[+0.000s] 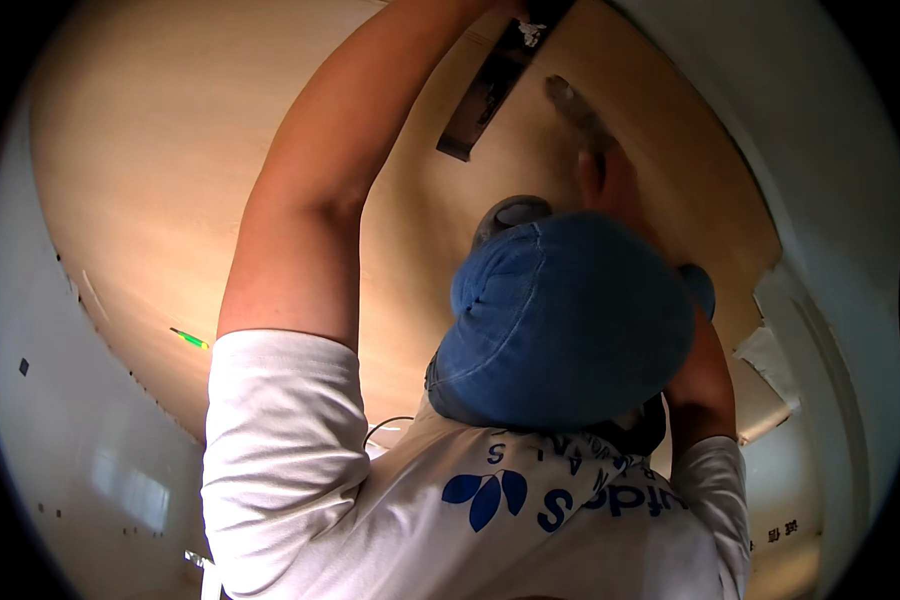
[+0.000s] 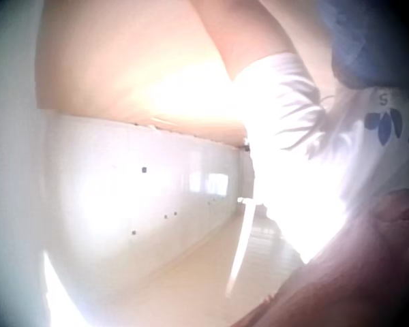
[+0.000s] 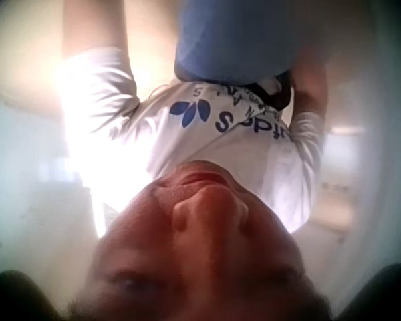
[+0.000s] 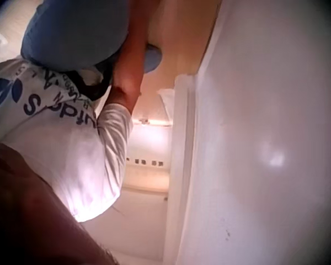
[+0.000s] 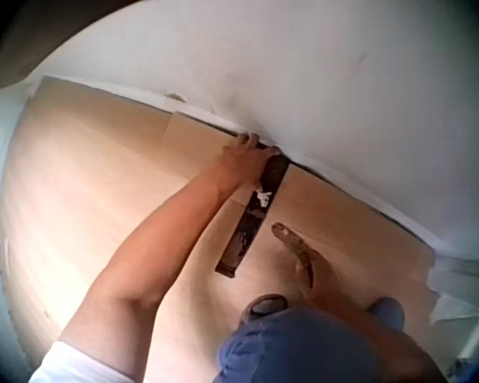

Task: The person cuts a wooden floorboard using a table saw, then carries it to a room where they fit it into the floor and tap it into place using a hammer and a tapping block.

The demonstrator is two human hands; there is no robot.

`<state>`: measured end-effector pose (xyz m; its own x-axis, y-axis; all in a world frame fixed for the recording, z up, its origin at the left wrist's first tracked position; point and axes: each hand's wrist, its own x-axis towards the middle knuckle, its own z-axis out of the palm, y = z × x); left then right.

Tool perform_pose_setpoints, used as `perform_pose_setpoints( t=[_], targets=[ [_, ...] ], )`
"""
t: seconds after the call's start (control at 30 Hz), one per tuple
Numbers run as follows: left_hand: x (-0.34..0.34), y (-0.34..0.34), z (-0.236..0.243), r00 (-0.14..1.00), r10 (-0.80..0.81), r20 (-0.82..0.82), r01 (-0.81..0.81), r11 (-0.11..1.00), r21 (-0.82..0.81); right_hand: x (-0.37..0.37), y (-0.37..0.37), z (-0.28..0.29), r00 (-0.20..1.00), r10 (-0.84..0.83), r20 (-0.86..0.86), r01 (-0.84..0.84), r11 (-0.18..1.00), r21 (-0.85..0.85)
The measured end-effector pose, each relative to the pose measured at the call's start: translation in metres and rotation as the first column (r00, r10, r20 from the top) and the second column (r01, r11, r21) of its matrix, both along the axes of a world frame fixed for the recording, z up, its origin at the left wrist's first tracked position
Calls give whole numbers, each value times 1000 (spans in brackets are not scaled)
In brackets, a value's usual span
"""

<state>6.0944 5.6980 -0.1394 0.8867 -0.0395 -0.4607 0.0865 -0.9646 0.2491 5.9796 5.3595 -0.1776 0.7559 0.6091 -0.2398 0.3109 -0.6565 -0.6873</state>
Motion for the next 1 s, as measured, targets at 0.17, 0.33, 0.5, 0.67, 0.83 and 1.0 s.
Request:
perform_pose_setpoints(
  t=[0.17, 0.33, 0.5, 0.67, 0.83, 1.0],
  targets=[
    [4, -3, 0, 999, -35, 19, 36, 999, -28, -12, 75, 9, 984, -61, -165, -7, 924, -382],
    [5, 0, -1, 1000, -17, -13, 17, 1000, 4, -38, 78, -10, 913, 109, -393, -237, 926, -294],
    [-8, 10, -17, 995, -46, 88, 44, 999, 22, -22, 79, -26, 983, -38, -179, -1, 977, -215],
    [1, -3, -5, 998, -26, 59, 26, 1000, 2, -30, 73, -31, 965, -202, -164, 168, 965, -203],
    [-17, 16, -14, 993, -24, 117, 23, 1000, 8, -53, 79, -5, 945, 191, -265, -271, 913, -306],
    [-6, 2, -9, 980, -6, 199, 5, 1000, 7, -42, 83, 2, 972, 58, -229, -116, 962, -246]
  ],
)
